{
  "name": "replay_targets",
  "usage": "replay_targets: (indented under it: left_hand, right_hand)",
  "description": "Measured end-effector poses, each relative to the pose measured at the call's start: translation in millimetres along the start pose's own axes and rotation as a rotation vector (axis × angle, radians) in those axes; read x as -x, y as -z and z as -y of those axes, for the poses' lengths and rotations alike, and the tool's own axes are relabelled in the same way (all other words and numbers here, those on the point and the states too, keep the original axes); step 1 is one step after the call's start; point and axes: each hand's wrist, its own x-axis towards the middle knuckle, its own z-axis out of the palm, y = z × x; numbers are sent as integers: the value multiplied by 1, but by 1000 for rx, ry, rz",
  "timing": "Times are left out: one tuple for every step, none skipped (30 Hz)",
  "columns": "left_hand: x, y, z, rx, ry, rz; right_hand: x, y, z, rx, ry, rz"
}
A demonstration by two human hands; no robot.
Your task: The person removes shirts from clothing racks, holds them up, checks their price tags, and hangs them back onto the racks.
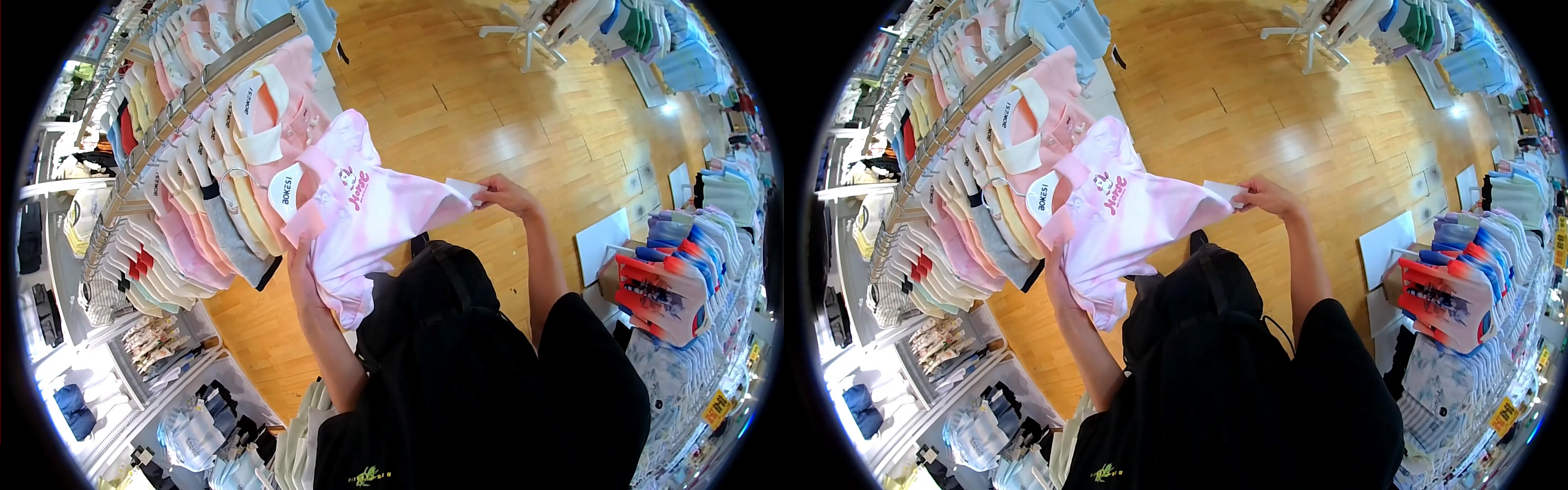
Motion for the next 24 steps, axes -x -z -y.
replay_targets:
  left_hand:
    - [1,-1,0,5,2,2]
    - [2,-2,-1,11,3,4]
    - [1,-1,-1,12,1,4]
    - [1,0,-1,13,0,15]
    - [1,0,0,15,-1,25]
    - [1,1,0,15,-3,23]
    - [1,1,0,25,-2,27]
    - [1,1,0,35,-3,32]
    - [2,-1,-2,35,-6,30]
    - [4,-6,-4,51,-8,7]
    - [6,-7,-5,66,-11,-16]
    - [6,-7,-5,67,-12,-17]
    - [6,-7,-5,56,-7,-17]
    - [5,-7,-6,46,-2,-18]
    - [5,-6,-6,46,-3,-19]
    - [5,-6,-5,31,5,-23]
    - [5,-5,-4,16,13,-27]
    - [4,-5,-4,17,12,-28]
    - [4,-5,-3,2,18,-44]
    - [3,-5,-2,-13,24,-60]
    - [1,-4,1,-11,21,-61]
    - [-2,-3,5,-7,26,-58]
    - [-3,-3,8,-4,31,-54]
    - [-3,-4,10,-3,30,-54]
  right_hand:
    - [-3,-2,-2,19,16,-67]
    - [-5,-3,-2,39,33,-133]
    - [-7,-3,-3,41,34,-132]
    - [-9,-3,-4,57,36,-175]
    - [-10,-3,-4,74,38,-216]
    - [-10,-3,-4,75,38,-214]
    - [-11,-3,-5,88,60,-242]
    - [-11,-2,-5,101,82,-270]
    - [-11,-3,-3,102,83,-267]
    - [-10,-3,-2,84,82,-306]
    - [-9,-4,-1,67,81,-345]
    - [-9,-4,-2,67,81,-344]
    - [-9,-3,-2,56,85,-384]
    - [-9,-4,-2,44,87,-424]
    - [-10,-2,-4,45,88,-422]
    - [-11,-1,-7,26,71,-482]
    - [-13,0,-10,6,53,-541]
    - [-15,3,-15,7,54,-540]
    - [-18,6,-21,0,22,-610]
    - [-23,8,-28,-8,-10,-679]
    - [-29,7,-33,-6,-8,-676]
    - [-34,7,-38,188,-27,-797]
    - [-38,6,-43,385,-45,-914]
    - [-43,2,-46,386,-44,-913]
